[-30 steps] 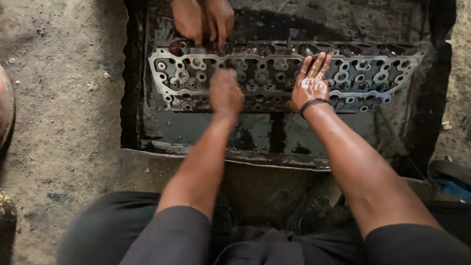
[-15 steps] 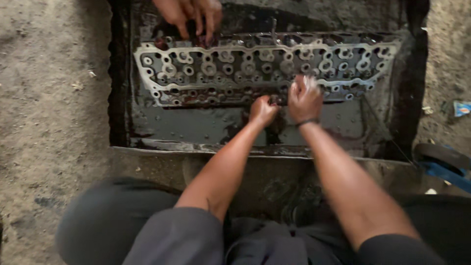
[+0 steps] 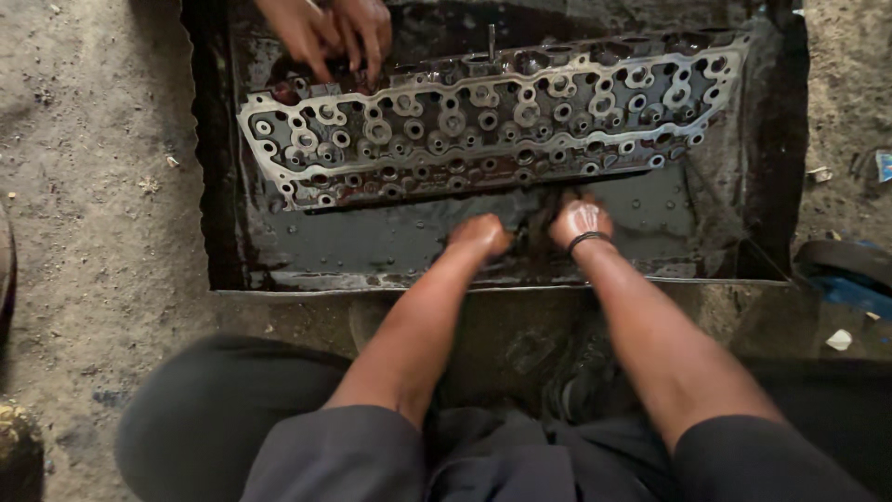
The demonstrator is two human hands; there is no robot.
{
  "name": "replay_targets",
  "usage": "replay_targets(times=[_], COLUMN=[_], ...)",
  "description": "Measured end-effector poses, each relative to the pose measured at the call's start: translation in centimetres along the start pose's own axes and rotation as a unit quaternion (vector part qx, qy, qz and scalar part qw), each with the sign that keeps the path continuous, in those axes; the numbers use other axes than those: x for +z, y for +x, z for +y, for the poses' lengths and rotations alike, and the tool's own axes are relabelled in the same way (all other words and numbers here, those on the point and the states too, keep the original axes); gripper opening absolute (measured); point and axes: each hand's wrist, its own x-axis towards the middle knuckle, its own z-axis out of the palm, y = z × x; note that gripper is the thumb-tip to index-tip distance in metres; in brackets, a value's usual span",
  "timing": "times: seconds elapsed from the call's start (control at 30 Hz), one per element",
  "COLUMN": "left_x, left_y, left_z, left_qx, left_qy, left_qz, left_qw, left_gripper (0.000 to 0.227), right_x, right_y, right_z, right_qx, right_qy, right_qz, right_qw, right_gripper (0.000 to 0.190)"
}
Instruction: The person scrubs a large metal engine cylinder head with a wire brush and their hands in a water-filled metal tray. They repeatedly scrub the surface and rinse the part with water to remove grime.
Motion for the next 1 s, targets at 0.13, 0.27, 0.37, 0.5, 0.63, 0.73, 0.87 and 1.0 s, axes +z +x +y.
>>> replay_targets(times=[0.13, 0.27, 0.37, 0.5, 0.63, 0.73, 0.87, 1.0], left_x=[1.0, 3.5, 4.8, 4.7, 4.8, 5.8, 4.1, -4.1], left_y=[1.8, 5.4, 7.1, 7.2, 6.8, 8.0, 9.8, 8.9], left_z=[-3.3, -5.0, -4.7, -4.4, -4.6, -5.3, -4.0, -0.5], left_qx=[0.015, 0.074, 0.112, 0.116, 0.112, 0.105, 0.15, 0.068], left_qy=[0.042, 0.038, 0.021, 0.018, 0.025, 0.019, -0.139, -0.39], left_qz=[-0.011, 0.009, 0.007, 0.004, 0.011, 0.006, 0.039, 0.0], left_qw=[0.999, 0.996, 0.994, 0.993, 0.993, 0.994, 0.978, 0.918], left_gripper=[0.051, 0.044, 0.043, 0.041, 0.041, 0.041, 0.039, 0.037], right_x=[2.1, 6.6, 5.0, 3.0, 4.3, 5.0, 2.0, -6.9], right_y=[-1.5, 0.6, 3.4, 1.2, -1.6, -1.9, 1.2, 2.1], right_z=[-2.6, -4.6, -4.0, -2.1, -3.2, -4.6, -6.2, -6.4], right_qx=[-0.183, -0.329, -0.312, -0.145, -0.227, -0.274, -0.407, -0.311], right_qy=[-0.045, -0.046, 0.006, -0.048, 0.008, 0.076, 0.228, 0.421], right_qz=[-0.022, -0.04, -0.089, 0.046, 0.03, -0.067, 0.033, 0.133], right_qw=[0.982, 0.942, 0.946, 0.987, 0.973, 0.956, 0.884, 0.842], right_gripper=[0.042, 0.031, 0.035, 0.033, 0.042, 0.037, 0.032, 0.025])
